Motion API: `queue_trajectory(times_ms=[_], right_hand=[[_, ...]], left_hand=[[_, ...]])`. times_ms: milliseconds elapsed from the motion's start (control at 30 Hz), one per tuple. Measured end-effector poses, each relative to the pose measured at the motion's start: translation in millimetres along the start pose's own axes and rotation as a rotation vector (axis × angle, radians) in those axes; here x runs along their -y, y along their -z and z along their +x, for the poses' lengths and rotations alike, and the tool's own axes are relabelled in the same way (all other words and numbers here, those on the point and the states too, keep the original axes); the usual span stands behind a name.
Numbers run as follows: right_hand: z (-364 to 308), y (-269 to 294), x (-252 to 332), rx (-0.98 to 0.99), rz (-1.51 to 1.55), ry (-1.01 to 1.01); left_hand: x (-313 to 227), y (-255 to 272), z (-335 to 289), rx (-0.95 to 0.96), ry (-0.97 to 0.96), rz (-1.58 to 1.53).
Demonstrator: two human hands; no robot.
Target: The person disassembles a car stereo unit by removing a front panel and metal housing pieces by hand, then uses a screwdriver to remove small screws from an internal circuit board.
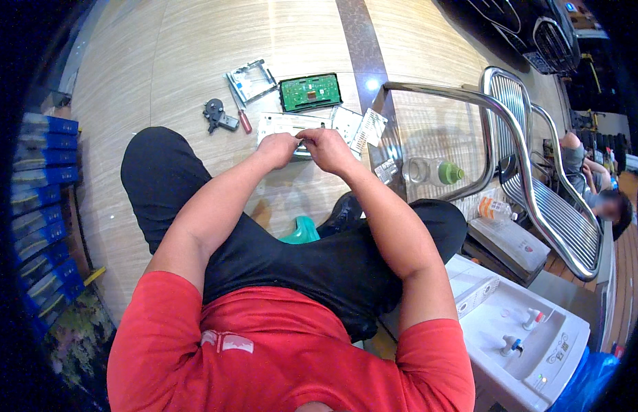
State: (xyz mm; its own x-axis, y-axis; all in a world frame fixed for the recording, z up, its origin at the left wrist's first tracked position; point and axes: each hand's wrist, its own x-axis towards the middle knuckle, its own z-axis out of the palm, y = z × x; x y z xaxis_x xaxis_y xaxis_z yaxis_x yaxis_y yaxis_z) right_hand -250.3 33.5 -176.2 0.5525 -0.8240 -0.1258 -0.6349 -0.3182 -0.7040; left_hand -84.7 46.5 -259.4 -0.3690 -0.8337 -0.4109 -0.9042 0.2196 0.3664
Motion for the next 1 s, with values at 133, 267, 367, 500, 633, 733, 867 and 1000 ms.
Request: queue_trajectory(times_ms=[133, 267, 367, 500, 633, 733, 867, 1000], right_hand=[[0.5, 1.7, -0.8, 0.073, 0.064, -0.053], [0.8, 2.8, -1.3, 0.042, 0.054, -0.082], [3.2, 3.4, -0.8, 0.000, 0.000, -0.234], [3.0, 2.0, -0.6, 0.016, -0.009, -0.106], [1.3, 0.4, -2.2, -0.017, -0.027, -0.013], [0.9, 0.7, -1.3, 0.054, 0.021, -0.030], [1.3, -4.5, -0.9, 0.026, 0.077, -0.017], [0.4, -0.9, 0.0, -0.035, -0.070, -0.199]], left_hand=[[-2.2, 4.4, -0.9, 0.025, 0.067, -0.072], [-8.4, 11.8, -5.7, 0.008, 0.023, -0.049], [-10.2, 15.6, -7.8, -0.019, 0.012, -0.046], [-7.2, 14.1, -6.1, 0.013, 0.002, -0.018], [-10.6, 14.7, -3.0, 0.045, 0.001, -0.009], [-5.8, 6.2, -0.8, 0.031, 0.084, 0.001], [-2.3, 2.2, 0.0, 0.010, 0.133, -0.057], [-14.1, 18.7, -7.9, 0.033, 0.015, 0.027]])
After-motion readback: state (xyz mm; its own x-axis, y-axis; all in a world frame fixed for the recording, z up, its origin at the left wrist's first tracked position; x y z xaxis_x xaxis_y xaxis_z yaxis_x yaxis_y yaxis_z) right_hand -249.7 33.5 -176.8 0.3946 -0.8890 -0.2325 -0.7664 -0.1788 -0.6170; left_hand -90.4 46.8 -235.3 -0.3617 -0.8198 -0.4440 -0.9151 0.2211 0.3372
